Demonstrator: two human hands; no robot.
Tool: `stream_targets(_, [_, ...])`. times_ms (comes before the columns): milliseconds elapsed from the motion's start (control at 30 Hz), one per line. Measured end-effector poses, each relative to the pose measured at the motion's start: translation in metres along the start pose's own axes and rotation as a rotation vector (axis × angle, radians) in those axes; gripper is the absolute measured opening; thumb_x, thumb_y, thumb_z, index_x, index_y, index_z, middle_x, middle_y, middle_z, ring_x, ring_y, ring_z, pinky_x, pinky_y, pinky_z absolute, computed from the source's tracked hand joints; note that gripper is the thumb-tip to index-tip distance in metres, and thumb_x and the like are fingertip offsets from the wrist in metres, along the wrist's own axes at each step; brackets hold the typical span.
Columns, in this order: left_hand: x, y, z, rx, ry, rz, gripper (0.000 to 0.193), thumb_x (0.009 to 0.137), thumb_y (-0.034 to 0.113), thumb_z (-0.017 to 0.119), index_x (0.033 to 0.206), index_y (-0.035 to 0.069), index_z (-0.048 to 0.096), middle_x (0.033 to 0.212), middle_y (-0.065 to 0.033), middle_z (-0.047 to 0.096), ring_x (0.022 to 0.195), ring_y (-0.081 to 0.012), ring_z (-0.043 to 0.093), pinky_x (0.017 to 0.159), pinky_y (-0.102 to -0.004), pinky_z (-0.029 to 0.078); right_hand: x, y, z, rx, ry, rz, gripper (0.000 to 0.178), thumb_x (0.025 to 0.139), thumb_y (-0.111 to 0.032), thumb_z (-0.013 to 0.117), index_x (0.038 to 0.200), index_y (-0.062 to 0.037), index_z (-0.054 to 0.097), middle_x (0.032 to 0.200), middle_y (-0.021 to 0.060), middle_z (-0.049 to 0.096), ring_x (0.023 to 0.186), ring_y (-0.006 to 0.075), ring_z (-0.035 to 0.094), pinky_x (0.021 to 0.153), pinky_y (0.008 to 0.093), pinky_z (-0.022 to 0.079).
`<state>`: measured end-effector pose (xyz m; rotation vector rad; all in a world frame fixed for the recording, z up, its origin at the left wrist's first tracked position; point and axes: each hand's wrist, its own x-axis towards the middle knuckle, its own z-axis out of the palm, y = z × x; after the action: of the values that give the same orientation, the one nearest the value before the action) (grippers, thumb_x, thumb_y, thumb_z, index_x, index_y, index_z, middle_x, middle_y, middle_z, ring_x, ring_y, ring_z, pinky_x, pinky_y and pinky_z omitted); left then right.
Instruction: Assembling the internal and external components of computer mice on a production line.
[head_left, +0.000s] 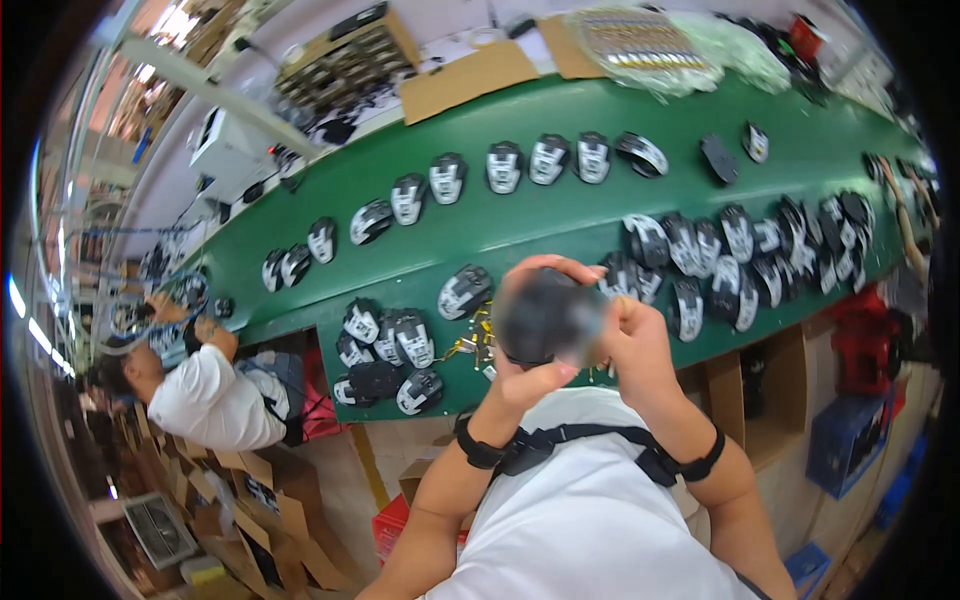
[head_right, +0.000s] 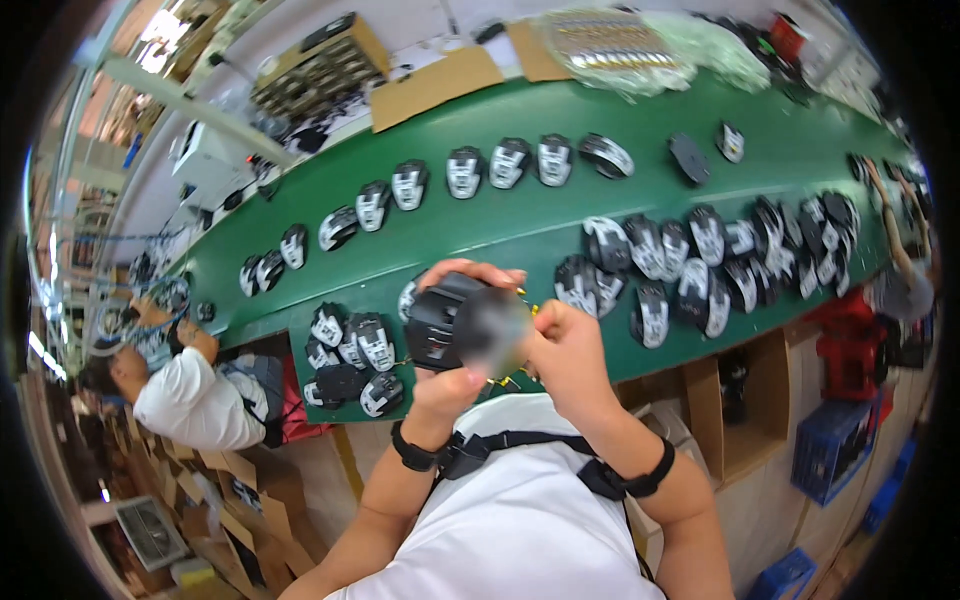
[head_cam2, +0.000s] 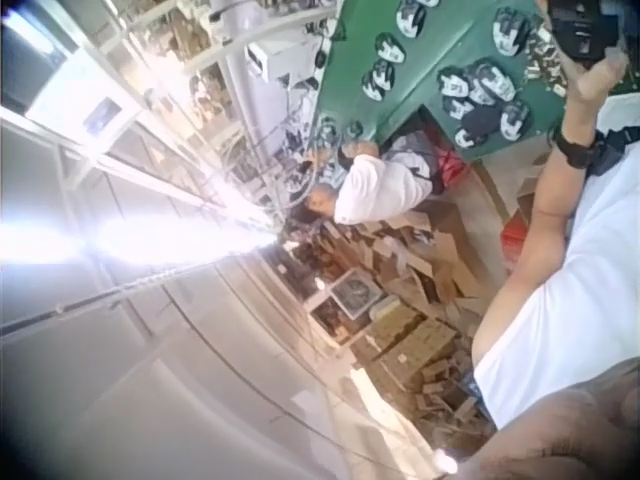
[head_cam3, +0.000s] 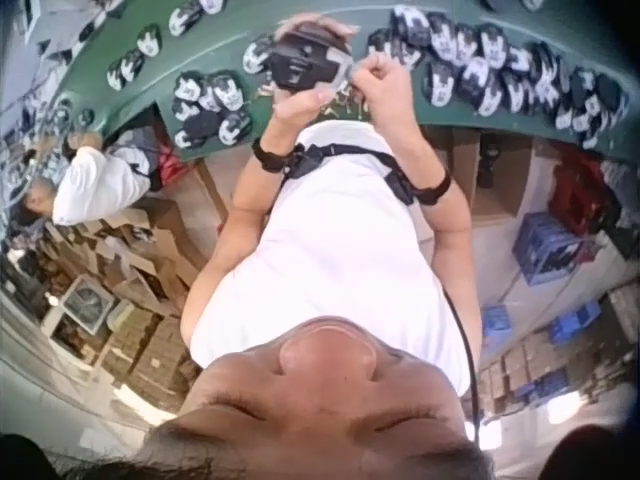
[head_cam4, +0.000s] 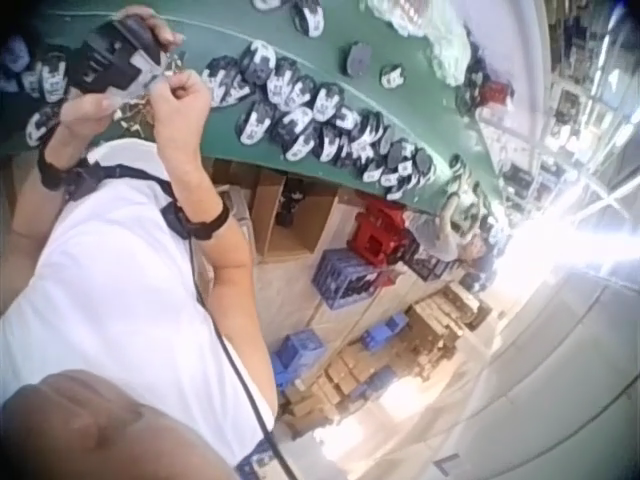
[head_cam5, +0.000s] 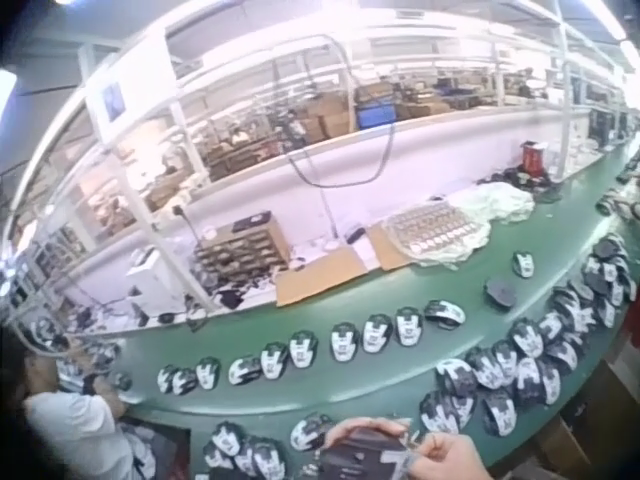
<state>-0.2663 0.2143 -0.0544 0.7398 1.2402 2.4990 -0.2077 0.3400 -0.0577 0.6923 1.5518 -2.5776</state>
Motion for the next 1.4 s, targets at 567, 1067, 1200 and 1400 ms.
stream_targets(567, [-0.068, 0.068, 0.000, -0.285, 0.206, -0.052, 0.084, 0.057, 0.013, 0.061, 0.136, 0.007, 0.034, 0.116, -0.0115, 0.053, 0.109, -0.0192, 0.052, 0.096, -0.0307, 0.041, -0.045, 0.017, 0.029, -0.159, -0.261, 0.024, 0.017, 0.089, -0.020, 0.062, 0.094, -0.0037, 0.058, 0.071, -0.0014, 0.056, 0.056, 0.0061, 0.052, 0.047, 0.0182, 0.042])
stream_targets(1067, [-0.106, 0.040, 0.027, -0.573, 0.175, -0.112, 0.079, 0.059, 0.015, 0.058, 0.135, 0.008, 0.039, 0.112, -0.0113, 0.056, 0.108, -0.0233, 0.054, 0.096, -0.0350, 0.043, -0.094, 0.031, -0.006, -0.136, -0.248, 0.009, 0.017, 0.090, -0.019, 0.059, 0.095, -0.0036, 0.056, 0.067, 0.0001, 0.056, 0.052, 0.0073, 0.051, 0.042, 0.0194, 0.040])
stream_targets(1200, [-0.103, 0.015, 0.027, -0.667, 0.186, -0.209, 0.078, 0.062, 0.013, 0.058, 0.136, 0.007, 0.038, 0.115, -0.0137, 0.056, 0.106, -0.0254, 0.056, 0.095, -0.0373, 0.045, -0.094, 0.043, -0.013, -0.220, -0.101, -0.029, 0.016, 0.088, -0.018, 0.058, 0.093, -0.0023, 0.057, 0.060, 0.0000, 0.053, 0.046, 0.0083, 0.048, 0.039, 0.0209, 0.036])
stream_targets(1400, [-0.066, 0.026, 0.004, -0.644, 0.331, -0.139, 0.065, 0.068, 0.010, 0.055, 0.130, 0.003, 0.041, 0.119, -0.0179, 0.055, 0.112, -0.0304, 0.055, 0.099, -0.0428, 0.044, -0.051, 0.021, 0.012, -0.346, -0.061, -0.342, 0.023, 0.081, -0.005, 0.067, 0.098, -0.0061, 0.052, 0.080, -0.0035, 0.054, 0.066, 0.0040, 0.050, 0.053, 0.0190, 0.038])
